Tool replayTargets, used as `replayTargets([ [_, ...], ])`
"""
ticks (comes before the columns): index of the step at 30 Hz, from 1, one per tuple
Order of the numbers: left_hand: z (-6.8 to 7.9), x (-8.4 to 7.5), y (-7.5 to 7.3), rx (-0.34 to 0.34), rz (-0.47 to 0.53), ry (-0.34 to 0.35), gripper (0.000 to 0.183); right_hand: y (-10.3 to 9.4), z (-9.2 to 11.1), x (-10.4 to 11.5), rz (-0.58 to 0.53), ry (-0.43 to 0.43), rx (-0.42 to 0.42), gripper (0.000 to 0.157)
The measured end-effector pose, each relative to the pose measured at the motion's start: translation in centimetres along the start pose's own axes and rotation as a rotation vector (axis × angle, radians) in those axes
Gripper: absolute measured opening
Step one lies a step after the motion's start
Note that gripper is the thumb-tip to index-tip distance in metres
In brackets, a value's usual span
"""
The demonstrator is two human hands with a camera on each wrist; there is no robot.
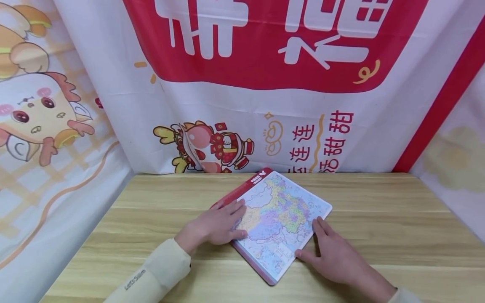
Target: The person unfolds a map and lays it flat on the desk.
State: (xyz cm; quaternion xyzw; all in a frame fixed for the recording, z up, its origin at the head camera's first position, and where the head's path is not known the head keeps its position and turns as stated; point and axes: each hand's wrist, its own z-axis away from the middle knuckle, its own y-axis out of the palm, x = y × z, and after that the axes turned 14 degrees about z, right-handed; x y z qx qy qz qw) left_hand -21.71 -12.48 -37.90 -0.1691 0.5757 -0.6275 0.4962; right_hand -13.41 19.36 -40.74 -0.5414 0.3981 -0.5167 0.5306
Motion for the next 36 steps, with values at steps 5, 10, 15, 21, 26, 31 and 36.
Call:
replayTargets([
  [5,0.3,0.2,0.1,0.025,0.03,-0.028,0.084,0.3,-0.1,0.2,-0.003,0.002,0.003,0.115],
  [10,0.9,0.3,0.5,0.024,0.043,-0.031,0.084,0.5,-0.7,-0.8,0.011,-0.043,-0.015,0.112],
  [15,2.3,-0.1,1.2,0.019,0.037,-0.017,0.083,0.5,-1.6,-2.0,0.045,-0.076,-0.05,0.109],
  [21,4.1,-0.6,1.8,0.008,0.05,-0.003,0.084,0.1,-2.7,-2.6,0.064,-0.063,-0.057,0.105],
  [26,5.0,-1.0,1.9,0.014,0.063,-0.004,0.086,-0.1,-3.5,-2.8,0.095,-0.063,-0.082,0.099],
  [31,5.8,-1.5,2.1,0.022,0.077,-0.021,0.086,-0.4,-4.4,-2.7,0.104,-0.059,-0.065,0.097],
  [36,6.3,-1.6,2.0,0.023,0.084,-0.029,0.085,-0.5,-5.1,-2.5,0.104,-0.043,-0.048,0.096],
])
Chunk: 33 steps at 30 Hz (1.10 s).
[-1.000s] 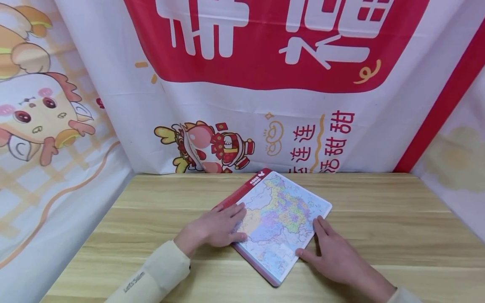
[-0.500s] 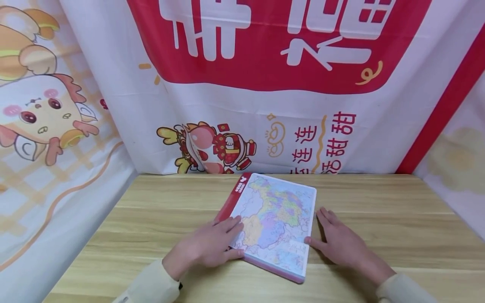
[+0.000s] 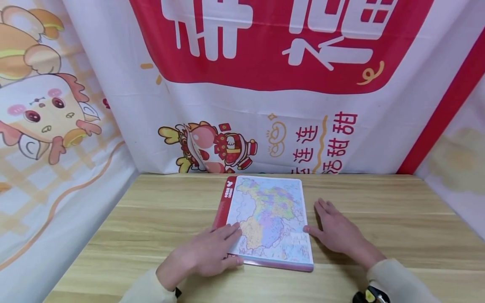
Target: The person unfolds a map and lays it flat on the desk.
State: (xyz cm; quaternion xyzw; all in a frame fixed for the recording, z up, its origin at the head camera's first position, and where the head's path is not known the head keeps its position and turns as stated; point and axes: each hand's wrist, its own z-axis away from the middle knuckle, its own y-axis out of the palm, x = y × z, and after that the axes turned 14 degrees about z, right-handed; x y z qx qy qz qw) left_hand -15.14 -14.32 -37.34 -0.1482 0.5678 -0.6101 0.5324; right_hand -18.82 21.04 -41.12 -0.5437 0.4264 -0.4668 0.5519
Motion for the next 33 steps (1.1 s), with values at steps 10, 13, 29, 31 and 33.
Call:
replayTargets([
  [10,0.0,0.7,-0.6,-0.038,0.06,0.027,0.082,-0.1,-0.7,0.2,-0.169,0.077,-0.043,0.08],
  [13,-0.3,1.1,-1.1,-0.079,0.08,0.006,0.081,-0.6,-0.7,0.4,-0.352,0.147,-0.055,0.069],
  [29,-1.2,3.9,-1.6,-0.097,0.131,-0.13,0.086,-1.0,-0.1,1.8,-0.893,0.318,0.078,0.063],
  [31,-1.3,4.0,-1.6,-0.092,0.131,-0.131,0.086,-0.9,-0.2,1.8,-0.922,0.318,0.086,0.063],
  [33,-1.3,4.0,-1.6,-0.089,0.131,-0.133,0.086,-0.9,-0.2,1.7,-0.944,0.323,0.098,0.064],
])
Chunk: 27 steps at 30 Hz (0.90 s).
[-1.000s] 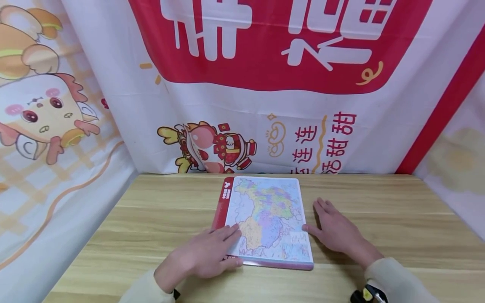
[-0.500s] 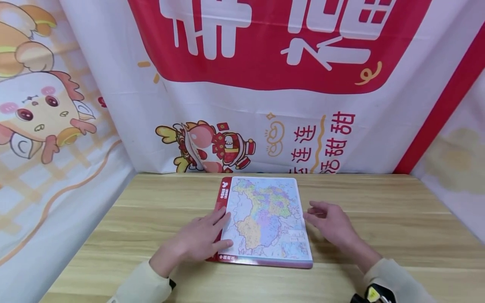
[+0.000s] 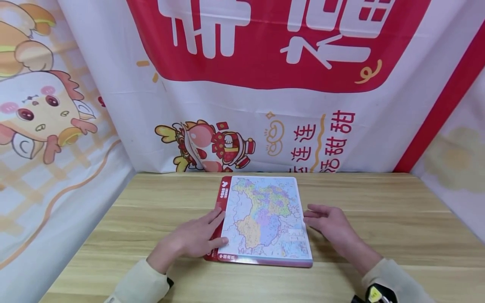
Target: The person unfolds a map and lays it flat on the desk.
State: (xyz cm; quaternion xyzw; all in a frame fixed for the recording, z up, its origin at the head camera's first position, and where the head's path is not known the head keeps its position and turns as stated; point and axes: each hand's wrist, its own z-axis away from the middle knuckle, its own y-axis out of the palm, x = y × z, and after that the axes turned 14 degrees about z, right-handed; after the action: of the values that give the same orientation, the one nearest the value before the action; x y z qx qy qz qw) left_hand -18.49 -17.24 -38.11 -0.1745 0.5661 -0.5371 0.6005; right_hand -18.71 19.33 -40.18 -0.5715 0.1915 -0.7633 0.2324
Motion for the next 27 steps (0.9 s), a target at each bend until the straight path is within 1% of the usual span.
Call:
replayTargets([
  [6,0.0,0.0,0.0,0.005,-0.001,-0.009,0.086,0.1,0.1,0.2,-0.082,0.023,0.009,0.065],
  [13,0.1,0.0,0.1,0.0,0.02,-0.033,0.089,0.6,-0.2,0.9,-0.306,0.068,0.031,0.064],
  [16,0.1,0.0,0.1,-0.005,0.031,-0.039,0.091,0.7,-0.4,1.1,-0.324,0.084,0.04,0.058],
  [20,0.1,0.0,0.0,-0.01,0.047,-0.044,0.092,0.7,-0.5,1.5,-0.346,0.097,0.031,0.05],
  [24,0.1,0.0,0.0,-0.003,0.056,-0.039,0.083,0.3,-0.5,1.6,-0.399,0.066,-0.007,0.049],
  [27,0.1,0.0,0.0,0.0,0.031,-0.021,0.073,-0.3,-0.4,1.7,-0.424,0.038,-0.028,0.051],
])
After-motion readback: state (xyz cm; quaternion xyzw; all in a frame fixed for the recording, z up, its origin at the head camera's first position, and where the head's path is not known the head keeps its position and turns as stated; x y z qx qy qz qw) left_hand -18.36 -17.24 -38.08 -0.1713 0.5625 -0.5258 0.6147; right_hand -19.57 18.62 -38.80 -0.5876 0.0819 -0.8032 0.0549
